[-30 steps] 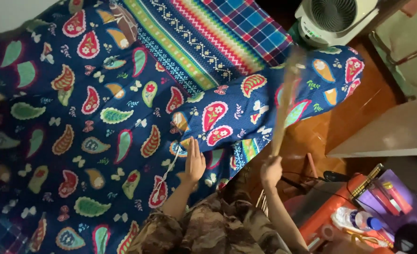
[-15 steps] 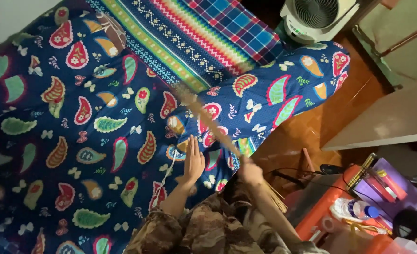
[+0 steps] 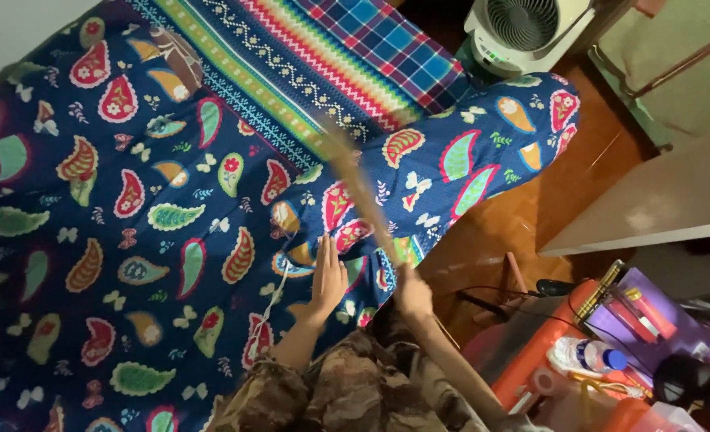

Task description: Sweeping the surface of a bed with a broom to clean it.

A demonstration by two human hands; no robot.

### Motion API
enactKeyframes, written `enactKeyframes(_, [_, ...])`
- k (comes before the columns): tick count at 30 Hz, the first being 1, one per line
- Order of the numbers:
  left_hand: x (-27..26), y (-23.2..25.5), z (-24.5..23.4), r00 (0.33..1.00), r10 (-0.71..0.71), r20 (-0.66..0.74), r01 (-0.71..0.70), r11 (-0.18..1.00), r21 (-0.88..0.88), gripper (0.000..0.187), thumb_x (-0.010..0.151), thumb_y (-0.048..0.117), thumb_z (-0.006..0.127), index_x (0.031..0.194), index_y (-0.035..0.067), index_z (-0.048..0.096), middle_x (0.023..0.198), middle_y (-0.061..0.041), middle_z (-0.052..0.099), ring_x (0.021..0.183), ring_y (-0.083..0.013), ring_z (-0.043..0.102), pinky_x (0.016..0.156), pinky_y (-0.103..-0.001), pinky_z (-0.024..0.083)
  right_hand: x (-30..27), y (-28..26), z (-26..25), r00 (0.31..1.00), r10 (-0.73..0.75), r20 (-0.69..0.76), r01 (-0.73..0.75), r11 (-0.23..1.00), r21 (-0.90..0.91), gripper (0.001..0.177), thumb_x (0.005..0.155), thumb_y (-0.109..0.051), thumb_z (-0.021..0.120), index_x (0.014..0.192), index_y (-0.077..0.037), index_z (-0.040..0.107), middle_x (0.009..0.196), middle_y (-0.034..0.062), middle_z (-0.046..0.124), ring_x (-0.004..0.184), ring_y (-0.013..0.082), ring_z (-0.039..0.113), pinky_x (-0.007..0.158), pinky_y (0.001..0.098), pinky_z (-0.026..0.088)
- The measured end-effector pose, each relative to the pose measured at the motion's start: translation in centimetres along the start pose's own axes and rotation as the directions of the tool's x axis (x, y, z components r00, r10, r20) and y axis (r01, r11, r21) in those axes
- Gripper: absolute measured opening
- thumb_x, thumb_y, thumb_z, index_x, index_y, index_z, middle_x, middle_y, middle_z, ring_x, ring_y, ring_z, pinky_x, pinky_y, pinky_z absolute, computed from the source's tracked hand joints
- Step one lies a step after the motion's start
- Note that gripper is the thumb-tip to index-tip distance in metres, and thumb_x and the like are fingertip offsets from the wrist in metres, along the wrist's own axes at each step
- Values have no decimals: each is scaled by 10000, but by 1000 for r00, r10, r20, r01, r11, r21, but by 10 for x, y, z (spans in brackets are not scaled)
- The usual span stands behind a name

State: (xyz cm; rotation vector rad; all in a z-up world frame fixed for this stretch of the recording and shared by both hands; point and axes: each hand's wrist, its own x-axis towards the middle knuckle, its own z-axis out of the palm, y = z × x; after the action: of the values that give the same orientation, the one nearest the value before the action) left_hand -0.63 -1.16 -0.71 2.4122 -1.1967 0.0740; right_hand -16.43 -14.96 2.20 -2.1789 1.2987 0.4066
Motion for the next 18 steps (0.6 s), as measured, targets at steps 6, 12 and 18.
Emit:
enactKeyframes(6, [11, 21, -3, 1000, 13, -26, -16, 993, -116, 637, 968, 53, 435, 1563, -97, 266, 1656, -303, 178, 1514, -436, 242, 1178, -466, 333, 4, 14, 34, 928, -370, -38, 353, 909, -222, 271, 1032, -429, 367, 1204, -246, 469, 1030, 135, 748, 825, 380, 765, 741, 538, 626])
enactKeyframes(12, [11, 22, 23, 999, 11, -38, -14, 996, -86, 649, 924, 52, 487, 1534, -107, 330, 1621, -321, 261, 1484, -452, 310, 1195, -462, 310, 50, 101, -44, 890, 415, -187, -367, 897, 245, 318, 981, -443, 542, 1139, -168, 520, 999, 154, 749, 947, 400, 756, 835, 550, 600])
enactKeyframes(18, [24, 41, 28, 999, 18, -30, -21, 996, -90, 641, 905, 44, 498, 1512, -108, 359, 1621, -316, 271, 1473, -439, 341, 1196, -460, 322, 59, 120, -58, 818, 480, -318, -307, 831, 464, 198, 981, -164, 548, 1175, -126, 537, 963, 223, 737, 889, 417, 749, 778, 560, 602])
